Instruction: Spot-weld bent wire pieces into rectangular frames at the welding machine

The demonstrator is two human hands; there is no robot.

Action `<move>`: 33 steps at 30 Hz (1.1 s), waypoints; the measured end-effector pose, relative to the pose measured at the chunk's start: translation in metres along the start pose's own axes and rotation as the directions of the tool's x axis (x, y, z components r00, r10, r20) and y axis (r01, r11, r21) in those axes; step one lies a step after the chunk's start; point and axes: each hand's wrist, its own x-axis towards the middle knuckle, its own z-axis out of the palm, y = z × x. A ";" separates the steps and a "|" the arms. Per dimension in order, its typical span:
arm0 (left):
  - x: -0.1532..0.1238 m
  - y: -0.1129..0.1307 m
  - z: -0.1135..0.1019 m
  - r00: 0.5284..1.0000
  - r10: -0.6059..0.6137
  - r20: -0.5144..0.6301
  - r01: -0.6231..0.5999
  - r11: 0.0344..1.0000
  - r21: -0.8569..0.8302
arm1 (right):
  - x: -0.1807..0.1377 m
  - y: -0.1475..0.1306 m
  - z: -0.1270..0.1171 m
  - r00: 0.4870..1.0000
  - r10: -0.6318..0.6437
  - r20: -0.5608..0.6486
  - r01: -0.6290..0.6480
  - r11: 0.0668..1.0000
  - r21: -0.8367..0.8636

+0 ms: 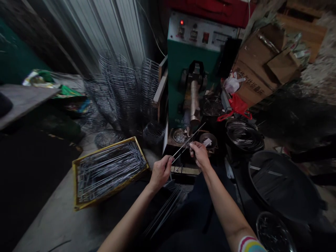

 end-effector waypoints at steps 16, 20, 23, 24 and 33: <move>0.005 0.000 0.004 1.000 -0.018 -0.018 0.017 0.999 -0.028 | 0.007 -0.008 0.003 1.000 0.019 -0.004 -0.019 1.000 -0.015; 0.004 -0.001 0.007 0.999 -0.024 -0.025 0.023 0.999 -0.025 | 0.008 -0.008 0.004 1.000 0.014 -0.002 -0.014 1.000 -0.018; 0.005 -0.001 0.008 0.999 -0.017 -0.036 0.017 1.000 -0.023 | 0.009 -0.008 0.004 1.000 0.022 -0.008 -0.022 1.000 -0.020; 0.005 0.000 0.008 0.999 -0.015 -0.040 0.014 1.000 -0.025 | 0.010 -0.008 0.004 1.000 0.024 -0.007 -0.024 1.000 -0.018; 0.010 0.005 0.005 0.999 -0.026 -0.042 0.025 0.999 -0.034 | 0.015 -0.010 0.006 0.999 0.042 0.009 -0.041 0.999 -0.011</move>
